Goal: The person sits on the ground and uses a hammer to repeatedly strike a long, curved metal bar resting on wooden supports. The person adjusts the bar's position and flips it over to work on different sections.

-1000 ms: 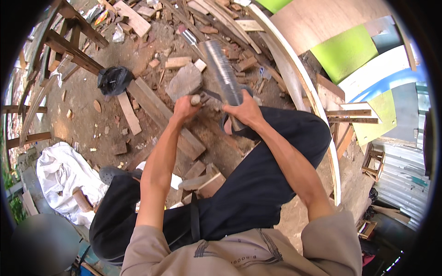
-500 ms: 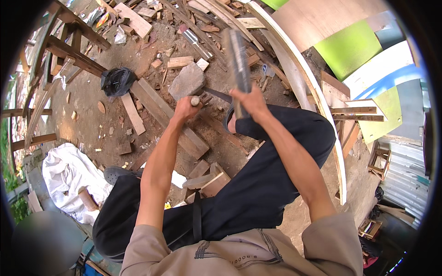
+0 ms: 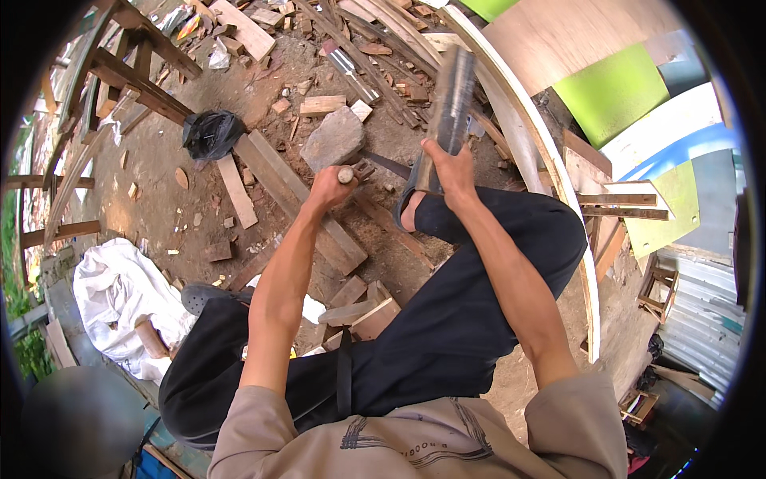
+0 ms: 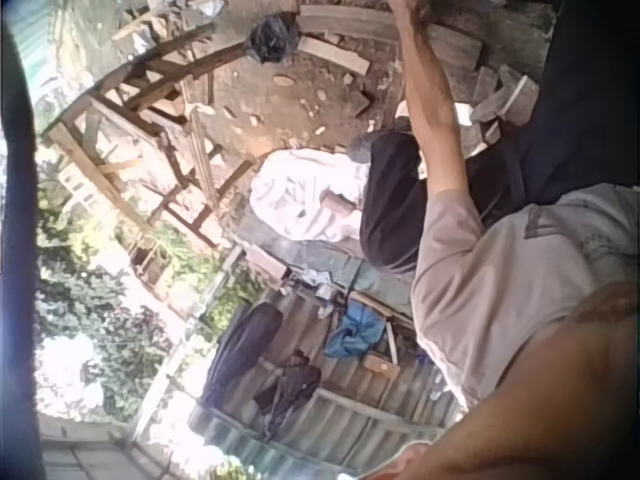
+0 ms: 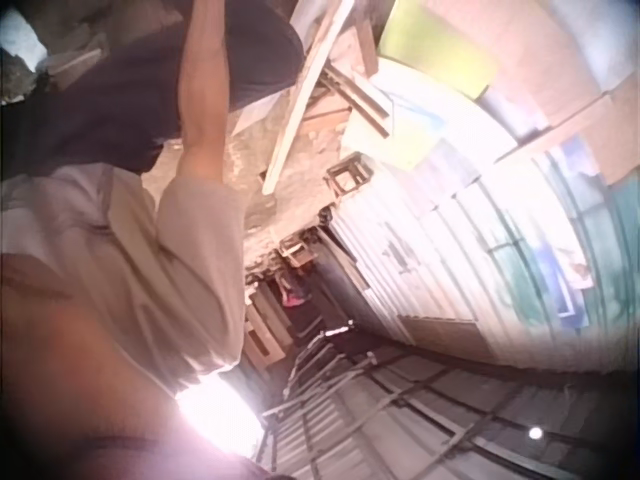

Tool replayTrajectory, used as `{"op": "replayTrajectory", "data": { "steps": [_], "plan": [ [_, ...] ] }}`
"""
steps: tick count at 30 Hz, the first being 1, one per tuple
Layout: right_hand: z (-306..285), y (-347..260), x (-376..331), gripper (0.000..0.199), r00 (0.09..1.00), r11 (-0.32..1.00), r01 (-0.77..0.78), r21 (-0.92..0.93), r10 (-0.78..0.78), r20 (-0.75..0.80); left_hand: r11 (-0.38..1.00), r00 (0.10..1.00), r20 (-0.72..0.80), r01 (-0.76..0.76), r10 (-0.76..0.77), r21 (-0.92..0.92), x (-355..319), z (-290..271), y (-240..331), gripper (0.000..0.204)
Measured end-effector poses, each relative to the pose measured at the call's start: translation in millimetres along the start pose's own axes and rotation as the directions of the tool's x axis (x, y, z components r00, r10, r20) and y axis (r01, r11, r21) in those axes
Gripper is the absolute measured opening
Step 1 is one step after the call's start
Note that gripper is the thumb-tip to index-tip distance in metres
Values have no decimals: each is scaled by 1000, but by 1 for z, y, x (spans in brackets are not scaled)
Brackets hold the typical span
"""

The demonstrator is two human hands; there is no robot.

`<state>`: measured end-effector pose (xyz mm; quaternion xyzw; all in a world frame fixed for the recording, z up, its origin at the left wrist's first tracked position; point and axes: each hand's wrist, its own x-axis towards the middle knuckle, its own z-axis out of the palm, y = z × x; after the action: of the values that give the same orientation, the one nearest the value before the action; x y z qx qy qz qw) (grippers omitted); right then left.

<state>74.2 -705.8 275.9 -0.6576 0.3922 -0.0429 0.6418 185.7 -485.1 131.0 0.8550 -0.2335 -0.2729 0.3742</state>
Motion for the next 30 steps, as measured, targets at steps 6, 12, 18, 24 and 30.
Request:
{"op": "replayTrajectory", "data": {
  "steps": [6, 12, 18, 24, 30],
  "plan": [
    [31, 4, -47, 83, 951, 774, 231, -590, -50, 306, 998, 998, 25, -57, 57, -18, -4, -8, -11, 25],
    [13, 12, -4, 62, 981, 986, 85, -141, -107, -159, 989, 991, 34, -130, 133, -69, -5, -2, -8, 24],
    [16, 19, -43, 90, 961, 761, 230, -606, -80, 264, 989, 989, 0, -148, 148, -13, -9, 0, -31, 21],
    [26, 18, -38, 56, 964, 989, 127, 71, -106, -243, 986, 989, 15, -146, 148, -81, -4, -3, -18, 23],
    [45, 34, -52, 69, 980, 857, 189, -480, -132, 150, 949, 955, -32, -298, 296, -103, -15, -3, -35, 23]
  ]
}}
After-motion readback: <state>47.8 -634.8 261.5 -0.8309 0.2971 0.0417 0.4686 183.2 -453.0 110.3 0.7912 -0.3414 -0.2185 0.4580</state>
